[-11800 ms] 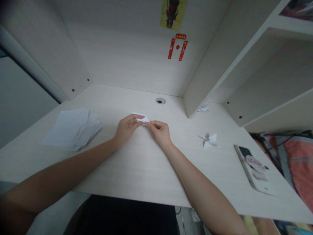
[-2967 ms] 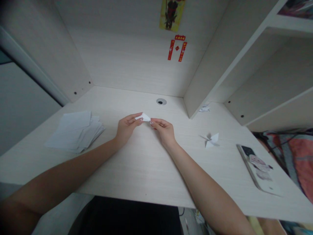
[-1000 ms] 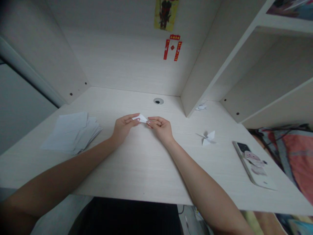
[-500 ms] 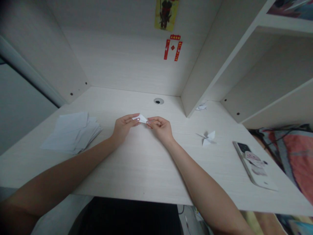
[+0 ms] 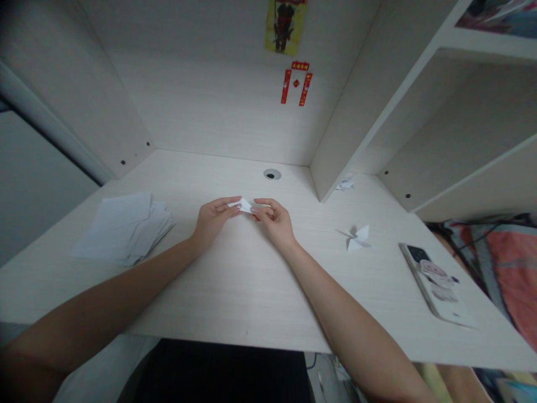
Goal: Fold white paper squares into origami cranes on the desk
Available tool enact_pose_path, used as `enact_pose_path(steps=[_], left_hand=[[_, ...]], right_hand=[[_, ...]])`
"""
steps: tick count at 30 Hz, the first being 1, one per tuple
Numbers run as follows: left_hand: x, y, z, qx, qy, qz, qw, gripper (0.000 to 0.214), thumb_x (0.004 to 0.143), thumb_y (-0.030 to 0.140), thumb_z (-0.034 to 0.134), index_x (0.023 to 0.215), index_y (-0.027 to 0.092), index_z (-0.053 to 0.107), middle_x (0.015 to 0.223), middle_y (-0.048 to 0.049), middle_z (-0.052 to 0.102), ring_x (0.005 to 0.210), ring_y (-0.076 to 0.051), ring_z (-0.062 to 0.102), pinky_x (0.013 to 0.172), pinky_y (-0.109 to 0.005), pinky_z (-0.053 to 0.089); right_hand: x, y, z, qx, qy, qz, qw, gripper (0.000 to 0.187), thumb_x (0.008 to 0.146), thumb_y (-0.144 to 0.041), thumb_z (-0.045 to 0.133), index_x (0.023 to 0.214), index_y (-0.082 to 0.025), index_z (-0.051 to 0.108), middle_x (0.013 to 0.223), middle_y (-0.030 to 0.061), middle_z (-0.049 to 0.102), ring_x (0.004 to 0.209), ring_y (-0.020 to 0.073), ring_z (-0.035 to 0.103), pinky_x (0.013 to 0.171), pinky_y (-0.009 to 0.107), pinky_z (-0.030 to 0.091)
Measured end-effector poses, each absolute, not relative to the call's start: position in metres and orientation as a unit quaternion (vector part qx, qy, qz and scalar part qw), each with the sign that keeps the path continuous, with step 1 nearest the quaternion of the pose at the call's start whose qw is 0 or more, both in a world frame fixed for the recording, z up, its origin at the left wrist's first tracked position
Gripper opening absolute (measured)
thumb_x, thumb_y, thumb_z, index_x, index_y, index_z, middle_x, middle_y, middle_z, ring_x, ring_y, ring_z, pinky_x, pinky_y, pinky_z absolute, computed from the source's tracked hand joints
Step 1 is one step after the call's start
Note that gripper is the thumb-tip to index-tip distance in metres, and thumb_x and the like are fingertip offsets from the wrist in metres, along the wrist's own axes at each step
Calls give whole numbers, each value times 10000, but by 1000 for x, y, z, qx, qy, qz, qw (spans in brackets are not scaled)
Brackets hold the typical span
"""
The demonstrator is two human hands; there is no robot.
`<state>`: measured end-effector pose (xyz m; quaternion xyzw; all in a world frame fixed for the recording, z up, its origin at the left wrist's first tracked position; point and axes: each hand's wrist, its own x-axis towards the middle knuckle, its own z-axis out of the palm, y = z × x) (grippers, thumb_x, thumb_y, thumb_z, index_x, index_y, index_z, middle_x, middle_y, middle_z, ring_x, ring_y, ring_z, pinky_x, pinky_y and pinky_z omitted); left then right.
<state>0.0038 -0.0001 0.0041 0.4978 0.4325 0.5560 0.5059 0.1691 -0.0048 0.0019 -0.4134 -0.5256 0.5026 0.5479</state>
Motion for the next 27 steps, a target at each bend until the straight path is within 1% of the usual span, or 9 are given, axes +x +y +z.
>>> enact_pose_path(steps=[12, 14, 16, 18, 20, 21, 23, 25, 27], left_hand=[[5, -6, 5, 564, 437, 523, 468, 380, 701, 377, 689, 1013, 161, 669, 731, -40, 710, 670, -149, 647, 615, -222, 476], [5, -6, 6, 547, 437, 526, 483, 539, 683, 359, 711, 1173, 181, 577, 716, -26, 706, 651, -146, 650, 612, -218, 478], [5, -6, 6, 534, 429, 531, 499, 783, 670, 326, 730, 1358, 215, 373, 714, -8, 704, 645, -142, 655, 632, -223, 485], [6, -6, 5, 528, 417, 531, 515, 962, 659, 289, 743, 1437, 230, 181, 734, -3, 706, 666, -142, 662, 676, -240, 494], [7, -5, 3, 522, 413, 527, 528, 1015, 652, 269, 751, 1449, 219, 125, 754, -10, 708, 705, -150, 668, 724, -262, 497], [7, -4, 2, 521, 415, 525, 531, 978, 653, 273, 749, 1441, 208, 172, 764, -16, 710, 724, -156, 670, 744, -274, 497], [7, -2, -1, 530, 416, 517, 528, 741, 671, 304, 730, 1330, 178, 415, 807, -41, 717, 771, -172, 669, 780, -292, 491], [7, 0, -1, 559, 415, 497, 518, 394, 693, 348, 701, 1028, 148, 649, 863, -65, 721, 817, -186, 661, 808, -297, 480], [6, 0, -1, 578, 419, 484, 506, 245, 703, 376, 681, 784, 146, 697, 860, -63, 722, 817, -189, 653, 802, -291, 472]], right_hand=[[167, -6, -1, -435, -530, 504, 525, 340, 599, -377, 778, 853, -192, 650, 570, -14, 673, 533, 129, 606, 602, 264, 473], [166, -6, -1, -429, -522, 505, 536, 345, 593, -394, 779, 830, -189, 635, 558, -18, 666, 519, 124, 603, 585, 256, 472], [165, -6, -2, -422, -507, 511, 551, 355, 585, -398, 785, 817, -193, 611, 554, -24, 666, 508, 121, 605, 560, 243, 466], [164, -5, -4, -416, -492, 516, 564, 355, 581, -388, 790, 801, -199, 585, 547, -32, 666, 494, 117, 604, 532, 228, 453], [164, -5, -5, -411, -484, 517, 574, 345, 587, -378, 789, 779, -203, 562, 537, -39, 664, 487, 116, 604, 518, 220, 445], [163, -5, -6, -409, -482, 516, 579, 341, 590, -374, 788, 768, -205, 552, 532, -41, 662, 485, 116, 604, 516, 218, 444], [162, -6, -6, -405, -482, 511, 585, 333, 598, -367, 785, 753, -206, 538, 530, -43, 661, 485, 115, 604, 518, 218, 445], [162, -6, -6, -400, -482, 510, 590, 322, 609, -354, 782, 749, -206, 533, 534, -44, 663, 487, 110, 604, 529, 216, 450], [161, -7, -7, -394, -481, 514, 591, 313, 618, -344, 780, 750, -207, 531, 540, -47, 664, 497, 108, 608, 544, 218, 458]])
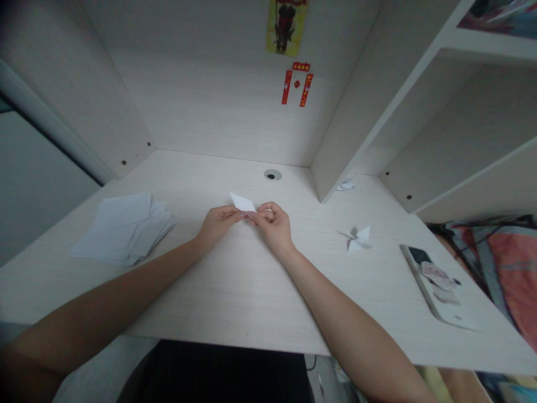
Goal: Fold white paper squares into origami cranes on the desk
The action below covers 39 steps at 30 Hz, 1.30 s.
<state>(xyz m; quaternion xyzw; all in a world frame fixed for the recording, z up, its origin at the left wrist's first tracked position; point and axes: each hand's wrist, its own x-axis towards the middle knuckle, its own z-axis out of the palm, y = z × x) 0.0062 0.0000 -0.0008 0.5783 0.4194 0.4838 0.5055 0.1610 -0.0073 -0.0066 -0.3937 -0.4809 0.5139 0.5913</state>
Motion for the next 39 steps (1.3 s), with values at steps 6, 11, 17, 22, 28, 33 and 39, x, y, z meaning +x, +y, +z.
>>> enact_pose_path(steps=[6, 11, 17, 22, 28, 33, 39], left_hand=[[5, -4, 4, 570, 444, 494, 484, 245, 699, 398, 673, 684, 155, 703, 760, -34, 712, 731, -164, 628, 711, -263, 459], [7, -7, 9, 562, 435, 503, 491, 247, 704, 393, 668, 656, 151, 693, 744, -39, 712, 714, -158, 621, 691, -257, 459], [6, -7, 7, 568, 441, 501, 481, 281, 720, 428, 655, 656, 156, 680, 721, -35, 703, 701, -150, 614, 669, -250, 451], [5, -4, 3, 578, 444, 487, 481, 320, 732, 471, 629, 683, 160, 684, 745, -39, 702, 727, -158, 615, 668, -254, 453], [5, -2, 1, 576, 449, 479, 487, 337, 734, 496, 618, 698, 168, 684, 726, -24, 687, 705, -145, 602, 657, -252, 443], [5, -2, 3, 553, 461, 483, 498, 351, 696, 515, 645, 671, 166, 657, 713, -27, 679, 709, -150, 596, 649, -257, 440], [3, -2, 4, 545, 452, 495, 504, 352, 707, 505, 630, 595, 173, 595, 695, -18, 663, 730, -153, 593, 671, -263, 438]], right_hand=[[159, -10, -4, -390, -484, 529, 578, 307, 626, -361, 773, 741, -206, 534, 545, -44, 660, 513, 116, 618, 547, 228, 467], [157, -13, 1, -395, -489, 527, 571, 314, 616, -367, 778, 718, -205, 529, 527, -46, 645, 500, 116, 609, 516, 220, 443], [157, -13, 3, -389, -501, 524, 569, 314, 621, -362, 777, 706, -206, 517, 512, -51, 630, 499, 114, 606, 516, 214, 431], [157, -13, 3, -403, -507, 512, 565, 327, 608, -381, 779, 691, -206, 515, 502, -51, 621, 487, 117, 602, 499, 215, 422], [158, -12, 1, -403, -511, 503, 569, 303, 624, -368, 771, 689, -208, 523, 511, -52, 618, 491, 117, 598, 517, 223, 423], [158, -11, -3, -392, -519, 497, 574, 287, 631, -356, 769, 700, -207, 533, 529, -51, 621, 501, 115, 591, 537, 233, 430], [157, -14, 1, -394, -529, 492, 568, 302, 628, -370, 766, 710, -214, 520, 531, -52, 615, 499, 115, 574, 558, 248, 439]])
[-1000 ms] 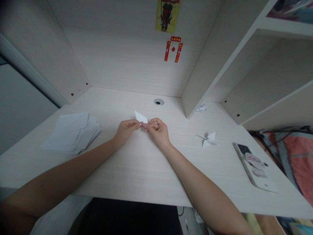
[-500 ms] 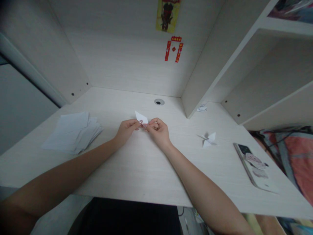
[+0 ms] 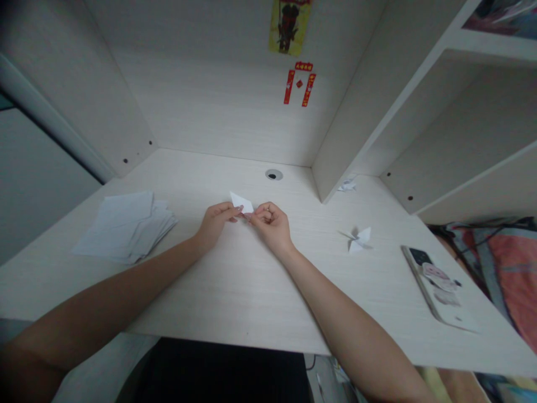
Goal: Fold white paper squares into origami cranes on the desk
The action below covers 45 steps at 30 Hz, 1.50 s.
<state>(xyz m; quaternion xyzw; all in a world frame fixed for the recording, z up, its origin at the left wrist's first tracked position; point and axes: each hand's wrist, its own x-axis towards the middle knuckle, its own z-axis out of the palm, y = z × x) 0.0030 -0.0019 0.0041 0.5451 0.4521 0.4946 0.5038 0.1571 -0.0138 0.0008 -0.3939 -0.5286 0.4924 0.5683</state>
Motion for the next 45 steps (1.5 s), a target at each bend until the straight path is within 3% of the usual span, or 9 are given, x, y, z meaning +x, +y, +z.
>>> enact_pose_path(steps=[11, 18, 27, 38, 45], left_hand=[[3, -2, 2, 572, 448, 495, 476, 339, 743, 494, 591, 626, 176, 607, 680, -5, 643, 710, -147, 583, 661, -258, 439], [4, -3, 3, 560, 452, 495, 486, 341, 747, 503, 589, 687, 173, 653, 738, -29, 670, 780, -167, 603, 676, -258, 448], [2, 0, 2, 533, 460, 527, 476, 358, 745, 527, 584, 742, 182, 680, 771, -44, 689, 778, -171, 611, 655, -257, 454], [4, 0, 2, 516, 470, 530, 483, 360, 737, 524, 598, 739, 173, 677, 752, -46, 686, 775, -171, 615, 651, -252, 447], [5, 3, -1, 557, 470, 509, 458, 365, 798, 531, 509, 741, 185, 610, 731, -14, 634, 726, -149, 581, 643, -241, 445]], right_hand=[[159, -13, -1, -413, -545, 464, 563, 308, 634, -385, 756, 739, -213, 524, 576, -37, 611, 511, 105, 545, 509, 230, 413], [158, -12, 2, -399, -505, 493, 585, 376, 586, -355, 793, 649, -221, 447, 534, -48, 601, 528, 130, 594, 497, 231, 432], [160, -9, -4, -392, -550, 503, 539, 290, 624, -369, 759, 790, -205, 586, 624, -20, 661, 568, 120, 593, 587, 258, 471], [161, -10, 1, -398, -539, 493, 555, 376, 597, -356, 783, 652, -221, 436, 511, -70, 555, 454, 94, 507, 476, 221, 394], [160, -12, 0, -378, -584, 499, 517, 324, 697, -458, 691, 807, -237, 481, 617, -35, 634, 598, 137, 602, 631, 273, 478]])
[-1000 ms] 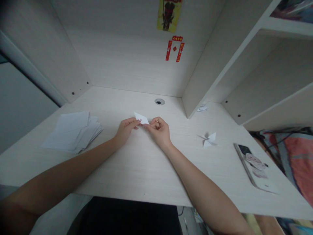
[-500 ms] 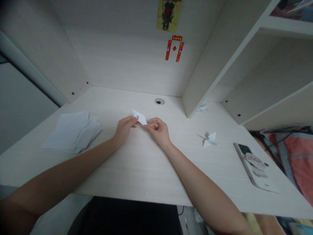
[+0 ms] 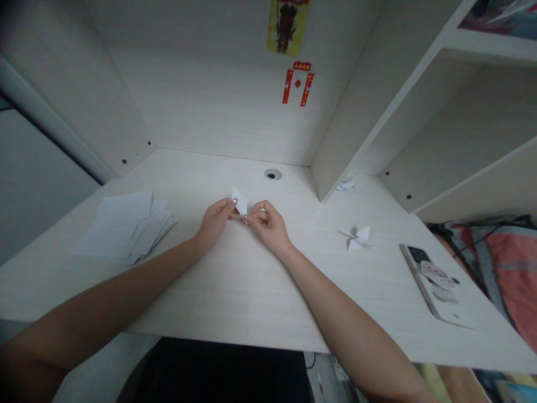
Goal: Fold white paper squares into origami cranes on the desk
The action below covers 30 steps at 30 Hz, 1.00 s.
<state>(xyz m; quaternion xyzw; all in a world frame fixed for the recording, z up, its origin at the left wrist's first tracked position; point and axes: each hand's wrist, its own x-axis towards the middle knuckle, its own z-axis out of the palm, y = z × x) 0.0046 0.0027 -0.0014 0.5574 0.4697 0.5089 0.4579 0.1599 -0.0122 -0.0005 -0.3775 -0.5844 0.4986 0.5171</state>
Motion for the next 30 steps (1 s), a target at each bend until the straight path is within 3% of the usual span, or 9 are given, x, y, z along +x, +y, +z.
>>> enact_pose_path(steps=[5, 11, 17, 26, 30], left_hand=[[4, 4, -9, 621, 481, 470, 403, 311, 842, 467, 458, 711, 200, 549, 646, 23, 548, 639, -134, 529, 622, -238, 424], [4, 0, -8, 695, 487, 424, 317, 261, 841, 374, 467, 700, 195, 594, 671, 8, 551, 671, -142, 516, 647, -247, 390], [6, -4, -1, 666, 447, 440, 404, 238, 813, 411, 525, 832, 199, 630, 788, 2, 645, 736, -137, 582, 681, -235, 428], [5, 1, 1, 534, 441, 500, 520, 312, 746, 404, 632, 950, 167, 629, 819, -51, 714, 765, -165, 649, 700, -261, 456], [5, 1, 0, 529, 432, 513, 520, 377, 773, 419, 612, 1077, 196, 596, 839, -47, 720, 814, -165, 667, 723, -256, 458]], right_hand=[[161, -12, -1, -360, -601, 472, 535, 301, 798, -467, 578, 1019, -270, 521, 796, -10, 651, 716, 136, 602, 722, 286, 479], [164, -9, -5, -380, -632, 431, 519, 240, 782, -367, 614, 993, -253, 621, 868, 7, 655, 727, 135, 589, 697, 273, 481], [166, -8, -3, -427, -583, 414, 554, 226, 732, -341, 664, 922, -230, 714, 856, 27, 679, 672, 135, 603, 666, 281, 499], [166, -7, -8, -435, -587, 373, 572, 378, 705, -329, 708, 1071, -238, 684, 1056, 70, 679, 740, 158, 644, 696, 301, 521], [166, -8, -12, -442, -592, 373, 560, 399, 739, -346, 674, 1123, -237, 658, 1028, 70, 706, 739, 175, 659, 740, 335, 531]])
